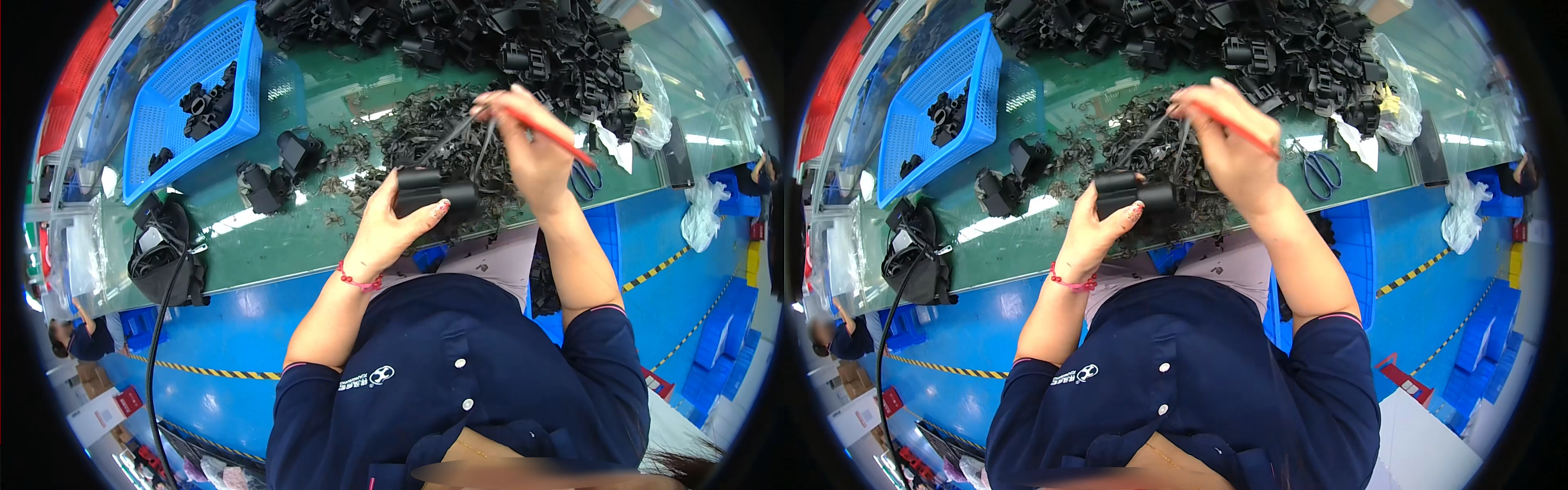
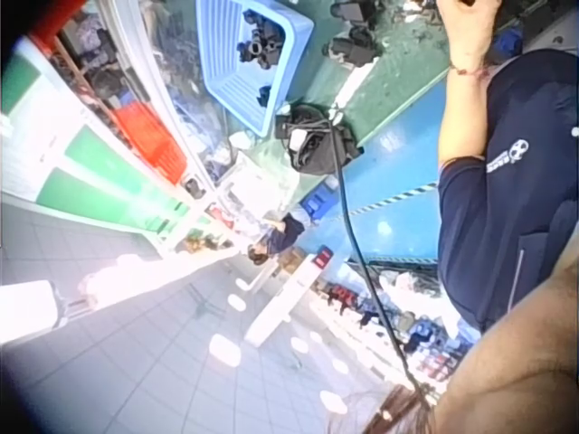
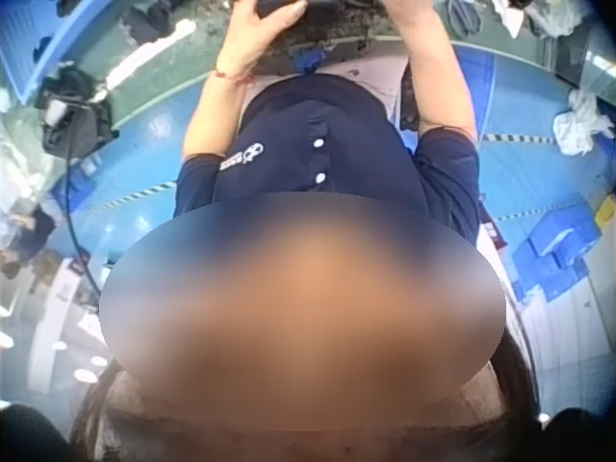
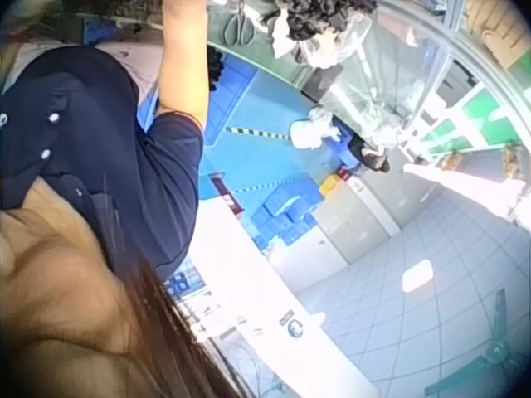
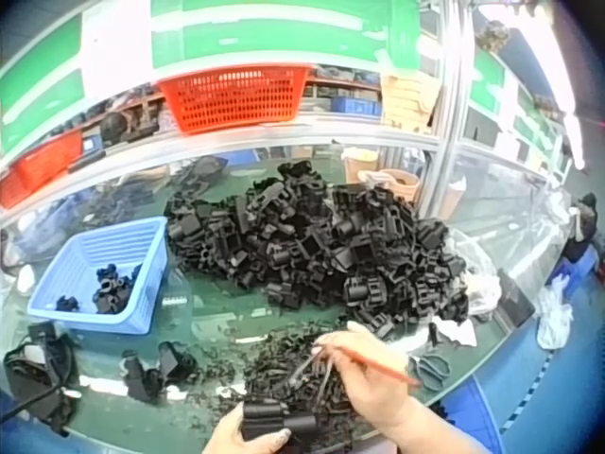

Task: The person trims and deburrs molded plastic parts by hand, using cutters, a scraper tool, and scissors to remove scrap plastic into a blue bin.

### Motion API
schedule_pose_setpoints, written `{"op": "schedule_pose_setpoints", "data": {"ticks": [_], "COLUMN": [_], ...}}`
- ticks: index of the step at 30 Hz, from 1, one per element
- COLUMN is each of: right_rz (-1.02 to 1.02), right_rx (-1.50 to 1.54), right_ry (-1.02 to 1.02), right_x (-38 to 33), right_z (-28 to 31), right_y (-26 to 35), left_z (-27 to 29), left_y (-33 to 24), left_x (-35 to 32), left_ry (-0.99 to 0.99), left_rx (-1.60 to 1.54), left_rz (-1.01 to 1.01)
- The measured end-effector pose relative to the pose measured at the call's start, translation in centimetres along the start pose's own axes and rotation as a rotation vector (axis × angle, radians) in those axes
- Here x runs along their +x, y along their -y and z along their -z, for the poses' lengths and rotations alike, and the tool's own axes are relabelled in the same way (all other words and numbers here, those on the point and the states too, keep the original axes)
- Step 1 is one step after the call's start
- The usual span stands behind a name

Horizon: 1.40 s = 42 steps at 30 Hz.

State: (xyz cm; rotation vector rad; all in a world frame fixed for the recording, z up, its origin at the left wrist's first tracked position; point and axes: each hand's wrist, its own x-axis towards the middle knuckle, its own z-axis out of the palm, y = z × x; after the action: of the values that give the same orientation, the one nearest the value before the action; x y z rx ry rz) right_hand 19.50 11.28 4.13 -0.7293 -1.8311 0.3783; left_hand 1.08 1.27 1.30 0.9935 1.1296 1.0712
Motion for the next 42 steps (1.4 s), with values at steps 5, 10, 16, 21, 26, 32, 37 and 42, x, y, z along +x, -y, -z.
{"op": "schedule_pose_setpoints", "data": {"ticks": [5,10,16,21,26,32,37,42], "right_rz": [-0.259,-0.258,-0.323,-0.317,-0.334,-0.161,-0.228,-0.341], "right_rx": [0.211,0.472,0.466,0.668,0.762,0.369,0.648,0.637], "right_ry": [-0.460,-0.641,-0.937,-0.718,-0.006,0.423,0.527,0.568], "right_x": [3.0,3.2,2.5,2.9,3.9,2.0,1.0,0.6], "right_z": [4.3,8.0,15.0,13.8,6.4,0.9,-0.6,-0.5], "right_y": [-1.8,-4.1,-4.5,-4.5,-3.0,0.1,2.0,2.2], "left_z": [2.3,3.1,4.6,2.7,1.3,1.4,0.7,0.9], "left_y": [0.1,0.2,0.0,-0.7,-0.8,0.0,0.1,0.7], "left_x": [-0.5,-0.6,0.2,-0.3,-0.1,0.3,0.4,0.3], "left_ry": [-0.107,-0.173,-0.339,-0.100,-0.139,0.047,0.101,0.198], "left_rx": [-0.263,-0.584,-0.901,-0.941,-0.767,-0.852,-1.010,-1.050], "left_rz": [-0.005,-0.159,-0.210,-0.110,-0.021,0.210,0.416,0.424]}}
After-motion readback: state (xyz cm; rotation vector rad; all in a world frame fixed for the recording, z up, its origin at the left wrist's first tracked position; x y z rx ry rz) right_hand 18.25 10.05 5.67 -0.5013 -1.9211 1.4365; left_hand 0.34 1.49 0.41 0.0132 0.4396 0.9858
